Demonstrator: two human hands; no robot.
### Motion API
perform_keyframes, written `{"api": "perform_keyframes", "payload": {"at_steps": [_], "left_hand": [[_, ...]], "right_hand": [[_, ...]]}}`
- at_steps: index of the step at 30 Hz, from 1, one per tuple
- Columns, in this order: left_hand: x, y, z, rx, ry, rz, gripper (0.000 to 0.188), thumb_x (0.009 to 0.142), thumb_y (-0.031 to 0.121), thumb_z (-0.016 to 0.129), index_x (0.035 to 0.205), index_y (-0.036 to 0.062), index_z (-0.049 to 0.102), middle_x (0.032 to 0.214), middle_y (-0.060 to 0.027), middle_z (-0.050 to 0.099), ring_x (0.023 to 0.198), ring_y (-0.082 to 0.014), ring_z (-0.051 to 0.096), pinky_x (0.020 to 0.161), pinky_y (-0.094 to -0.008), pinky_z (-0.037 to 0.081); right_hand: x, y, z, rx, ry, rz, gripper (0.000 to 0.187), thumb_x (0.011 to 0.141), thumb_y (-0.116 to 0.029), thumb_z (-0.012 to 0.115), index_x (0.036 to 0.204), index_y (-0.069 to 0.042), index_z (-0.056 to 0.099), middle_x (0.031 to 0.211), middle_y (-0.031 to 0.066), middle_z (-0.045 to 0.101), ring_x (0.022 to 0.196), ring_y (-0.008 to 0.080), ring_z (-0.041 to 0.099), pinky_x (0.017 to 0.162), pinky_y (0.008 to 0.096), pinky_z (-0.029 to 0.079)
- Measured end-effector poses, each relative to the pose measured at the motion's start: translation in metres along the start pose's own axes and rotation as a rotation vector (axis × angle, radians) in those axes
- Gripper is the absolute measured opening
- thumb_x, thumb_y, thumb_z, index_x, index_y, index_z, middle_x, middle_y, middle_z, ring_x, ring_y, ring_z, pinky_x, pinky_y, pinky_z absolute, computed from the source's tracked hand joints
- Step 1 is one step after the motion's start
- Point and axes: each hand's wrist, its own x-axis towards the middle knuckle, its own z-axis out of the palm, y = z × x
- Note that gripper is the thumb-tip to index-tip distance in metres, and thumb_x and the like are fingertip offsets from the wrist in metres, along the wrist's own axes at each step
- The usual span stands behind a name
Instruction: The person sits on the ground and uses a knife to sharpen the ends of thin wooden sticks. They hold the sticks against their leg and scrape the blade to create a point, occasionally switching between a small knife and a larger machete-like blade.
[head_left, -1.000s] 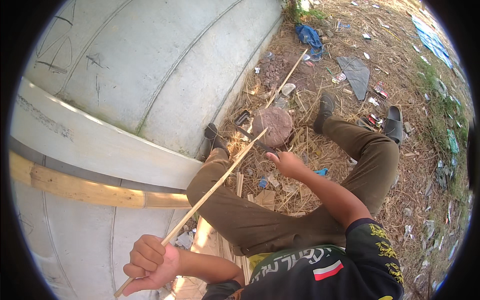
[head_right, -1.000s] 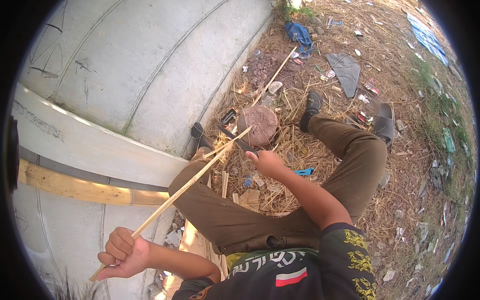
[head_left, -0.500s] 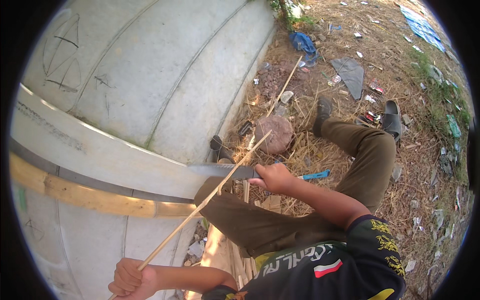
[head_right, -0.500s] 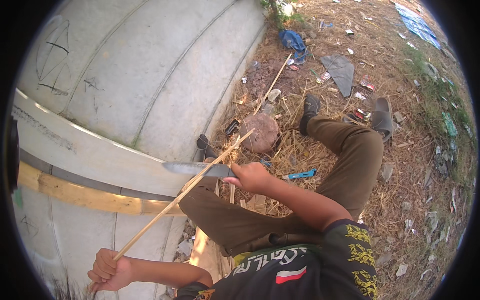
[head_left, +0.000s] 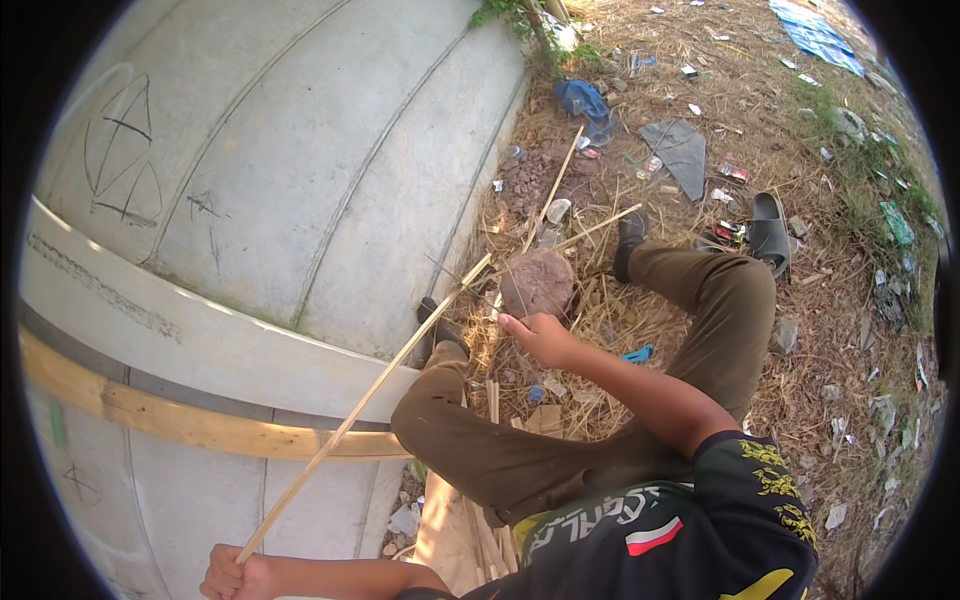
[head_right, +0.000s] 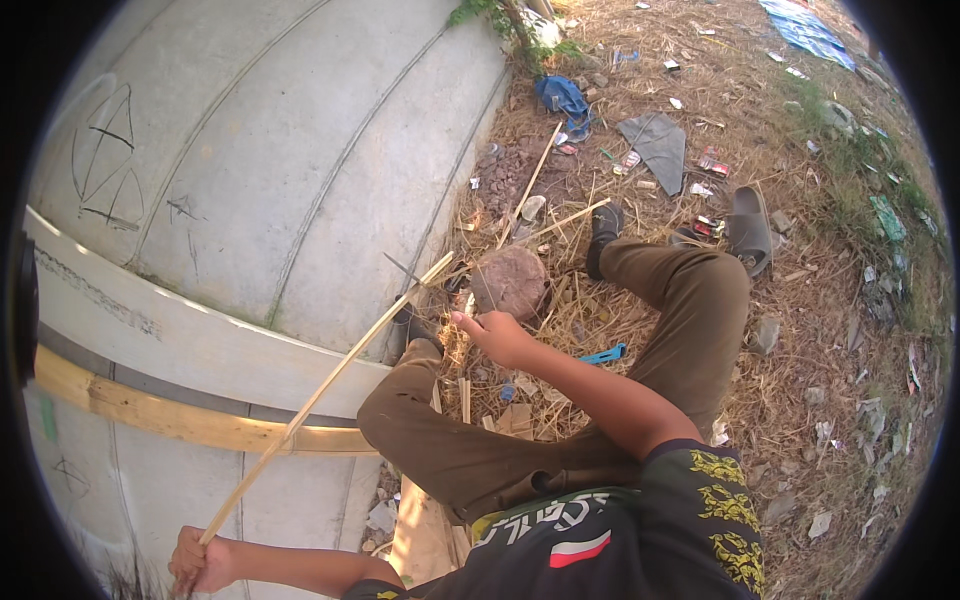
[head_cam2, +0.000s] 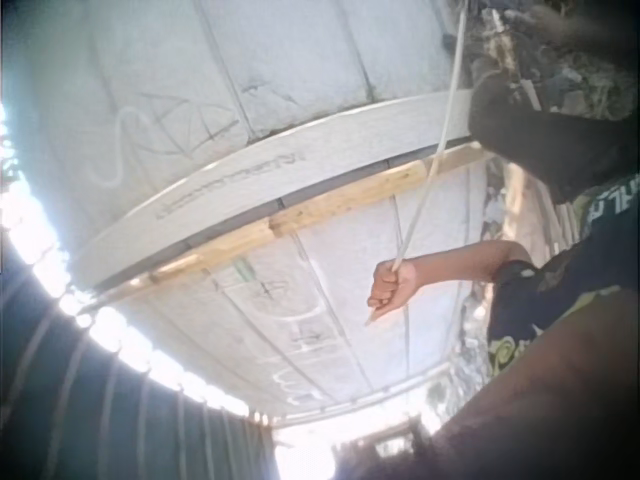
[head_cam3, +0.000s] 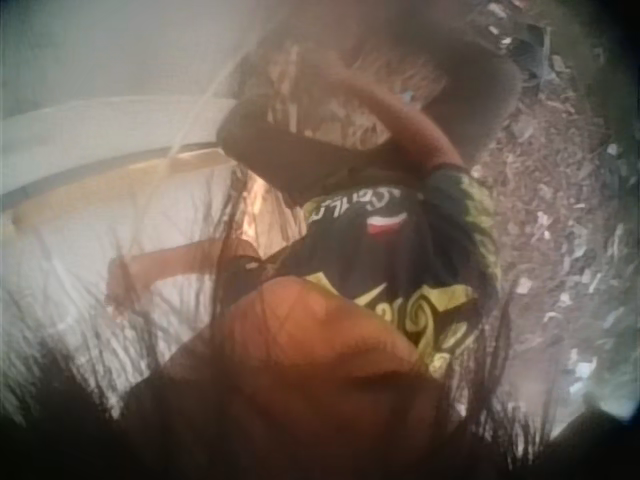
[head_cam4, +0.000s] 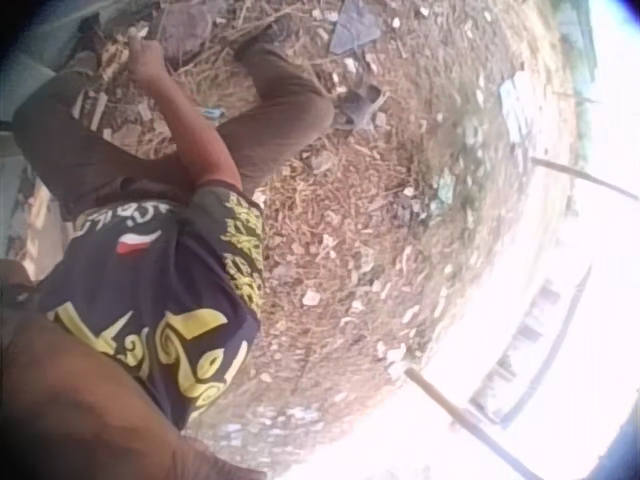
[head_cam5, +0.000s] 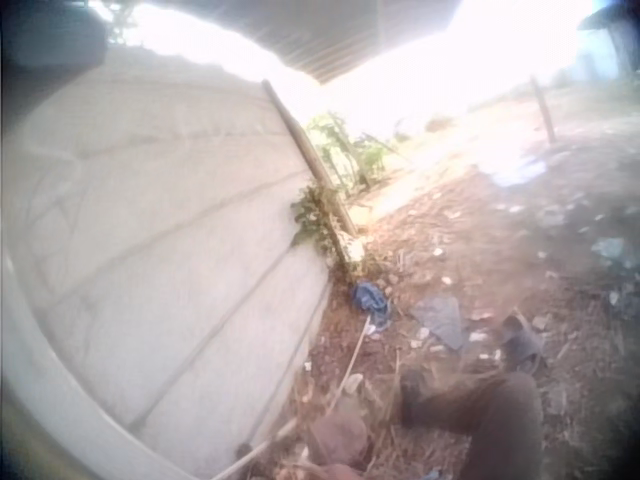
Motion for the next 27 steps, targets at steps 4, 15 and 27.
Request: {"api": "perform_keyframes", "payload": {"at_steps": [4,15,27], "left_hand": [[0.0,0.003,0.002,0.034,-0.038,-0.005,0.044,0.088,0.028,0.065,0.059,0.0165,0.034,0.05,0.0082,0.025,0.039,-0.0046,0.017,0.044,-0.0245,0.011],[-0.061,-0.091,0.052,0.542,0.6,0.23,0.06,0.103,0.06,0.046,0.066,0.0159,0.03,0.058,0.0043,0.016,0.052,-0.0096,0.011,0.049,-0.0268,0.012],[-0.088,-0.181,0.08,0.704,0.811,0.217,0.061,0.104,0.066,0.037,0.067,0.0175,0.027,0.058,0.005,0.015,0.052,-0.0093,0.009,0.049,-0.0267,0.011]], "right_hand": [[-0.011,-0.007,0.005,-0.119,-0.05,0.03,0.082,0.101,-0.068,0.042,0.066,0.004,0.058,0.057,0.0148,0.053,0.058,0.0267,0.056,0.061,0.0466,0.046],[-0.011,-0.005,0.015,-0.07,0.005,0.114,0.081,0.101,-0.066,0.042,0.074,0.007,0.064,0.066,0.0219,0.062,0.065,0.0338,0.062,0.069,0.0484,0.049],[-0.08,-0.073,0.035,-0.307,-0.226,-0.33,0.068,0.102,-0.061,0.044,0.088,0.002,0.066,0.067,0.0265,0.063,0.073,0.0462,0.066,0.07,0.0536,0.052]]}}
